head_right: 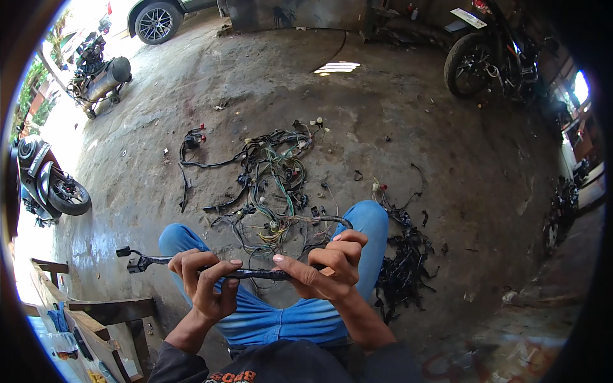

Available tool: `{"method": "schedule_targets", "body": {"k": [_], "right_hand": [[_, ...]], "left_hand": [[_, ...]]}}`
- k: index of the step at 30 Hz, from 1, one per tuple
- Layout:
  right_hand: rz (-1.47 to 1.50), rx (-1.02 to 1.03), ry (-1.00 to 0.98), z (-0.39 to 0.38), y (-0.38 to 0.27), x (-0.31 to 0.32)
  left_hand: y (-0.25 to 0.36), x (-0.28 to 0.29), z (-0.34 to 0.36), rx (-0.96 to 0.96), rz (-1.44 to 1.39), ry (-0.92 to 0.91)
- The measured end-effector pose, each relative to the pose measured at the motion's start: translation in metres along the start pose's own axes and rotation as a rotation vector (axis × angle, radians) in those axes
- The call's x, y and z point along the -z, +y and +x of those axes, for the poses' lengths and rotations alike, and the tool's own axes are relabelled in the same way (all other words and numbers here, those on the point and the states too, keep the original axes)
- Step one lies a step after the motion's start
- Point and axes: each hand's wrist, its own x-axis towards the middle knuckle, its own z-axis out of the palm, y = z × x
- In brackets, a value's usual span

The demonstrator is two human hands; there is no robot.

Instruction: Repair a motorcycle wiring harness by stripping and cutting wires with scissors.

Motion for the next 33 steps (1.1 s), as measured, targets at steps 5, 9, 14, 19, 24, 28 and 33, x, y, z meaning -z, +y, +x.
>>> {"method": "schedule_targets", "body": {"k": [5,9,14,19,24,28,33], "right_hand": [[0.069,-0.051,0.011,0.001,-0.001,-0.002],[0.121,-0.075,0.028,0.003,-0.002,-0.002],[0.132,-0.079,0.039,0.006,-0.004,-0.003],[0.144,-0.083,0.051,0.006,-0.003,-0.003],[0.162,-0.098,0.031,0.006,-0.001,-0.002],[0.173,-0.105,0.037,0.007,0.002,-0.003],[0.241,-0.095,-0.057,0.027,0.011,-0.007]], "left_hand": [[-0.002,0.002,0.007,0.006,-0.002,-0.026],[-0.004,0.001,0.012,-0.022,-0.003,-0.026],[-0.005,0.003,0.012,-0.021,-0.013,-0.023],[-0.005,0.001,0.015,-0.038,-0.016,-0.02],[-0.006,0.0,0.018,-0.044,-0.045,-0.049],[-0.007,-0.001,0.022,0.004,-0.196,-0.151],[0.001,-0.008,0.009,0.433,-0.612,-0.276]]}}
